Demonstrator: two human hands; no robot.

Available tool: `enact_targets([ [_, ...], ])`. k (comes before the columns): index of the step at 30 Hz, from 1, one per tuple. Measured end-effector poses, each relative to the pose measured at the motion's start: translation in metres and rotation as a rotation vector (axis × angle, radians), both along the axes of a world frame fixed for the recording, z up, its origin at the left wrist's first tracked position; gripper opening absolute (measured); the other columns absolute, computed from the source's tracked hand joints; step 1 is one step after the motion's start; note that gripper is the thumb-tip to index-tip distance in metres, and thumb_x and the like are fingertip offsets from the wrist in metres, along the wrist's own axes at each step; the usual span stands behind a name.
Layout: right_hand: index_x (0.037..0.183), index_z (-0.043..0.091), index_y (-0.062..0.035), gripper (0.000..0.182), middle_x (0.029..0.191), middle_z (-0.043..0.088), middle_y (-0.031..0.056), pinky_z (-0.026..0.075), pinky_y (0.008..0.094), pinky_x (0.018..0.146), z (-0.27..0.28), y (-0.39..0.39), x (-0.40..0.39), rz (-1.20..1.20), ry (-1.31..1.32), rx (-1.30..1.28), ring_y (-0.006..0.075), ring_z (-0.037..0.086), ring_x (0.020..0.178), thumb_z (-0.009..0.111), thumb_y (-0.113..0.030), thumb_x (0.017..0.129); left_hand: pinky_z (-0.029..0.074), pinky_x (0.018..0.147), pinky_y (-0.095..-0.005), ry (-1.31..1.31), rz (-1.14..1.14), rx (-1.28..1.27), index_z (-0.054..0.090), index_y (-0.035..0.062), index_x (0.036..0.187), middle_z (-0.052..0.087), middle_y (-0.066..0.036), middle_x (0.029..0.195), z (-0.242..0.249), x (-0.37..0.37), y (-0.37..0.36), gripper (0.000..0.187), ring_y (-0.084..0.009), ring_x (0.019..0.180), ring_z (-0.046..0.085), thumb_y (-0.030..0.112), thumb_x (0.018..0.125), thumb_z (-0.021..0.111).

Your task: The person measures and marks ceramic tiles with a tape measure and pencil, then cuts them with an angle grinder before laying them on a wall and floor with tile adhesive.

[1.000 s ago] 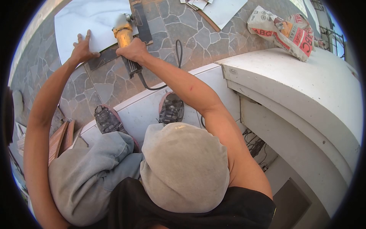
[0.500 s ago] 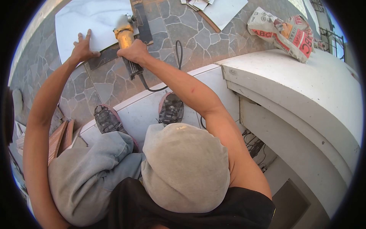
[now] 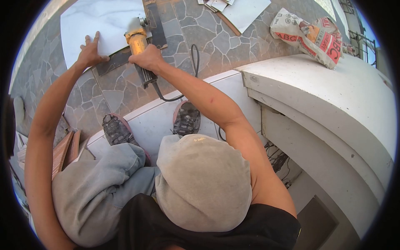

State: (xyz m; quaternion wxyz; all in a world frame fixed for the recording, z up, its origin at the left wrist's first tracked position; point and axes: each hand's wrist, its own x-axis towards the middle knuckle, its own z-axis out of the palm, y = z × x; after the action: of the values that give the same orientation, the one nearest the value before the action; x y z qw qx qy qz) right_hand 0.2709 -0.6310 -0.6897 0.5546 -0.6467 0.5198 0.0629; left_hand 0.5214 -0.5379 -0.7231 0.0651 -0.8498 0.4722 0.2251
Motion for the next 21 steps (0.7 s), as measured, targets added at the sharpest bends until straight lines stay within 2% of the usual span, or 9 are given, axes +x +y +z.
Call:
enact_targets([
  [13, 0.094, 0.066, 0.0129, 0.063, 0.095, 0.068, 0.0255, 0.053, 0.0346, 0.077, -0.0011, 0.0012, 0.0007, 0.000, -0.016, -0.060, 0.0330, 0.068, 0.089, 0.077, -0.038, 0.059, 0.040, 0.106, -0.0564, -0.001, -0.006, -0.001, 0.012, 0.0191, 0.156, 0.011, -0.036, 0.153, -0.0034, 0.0020, 0.0011, 0.128, -0.0667, 0.128, 0.028, 0.040, 0.057, 0.090],
  [21, 0.099, 0.064, 0.0127, 0.066, 0.100, 0.067, 0.0266, 0.053, 0.0348, 0.079, -0.0034, 0.0009, 0.0036, 0.003, 0.004, -0.024, 0.0335, 0.068, 0.093, 0.077, -0.039, 0.059, 0.039, 0.106, -0.0564, 0.003, -0.004, 0.004, 0.012, 0.0186, 0.156, 0.012, -0.036, 0.153, 0.0010, 0.0015, 0.0010, 0.128, -0.0666, 0.128, 0.028, 0.040, 0.057, 0.090],
])
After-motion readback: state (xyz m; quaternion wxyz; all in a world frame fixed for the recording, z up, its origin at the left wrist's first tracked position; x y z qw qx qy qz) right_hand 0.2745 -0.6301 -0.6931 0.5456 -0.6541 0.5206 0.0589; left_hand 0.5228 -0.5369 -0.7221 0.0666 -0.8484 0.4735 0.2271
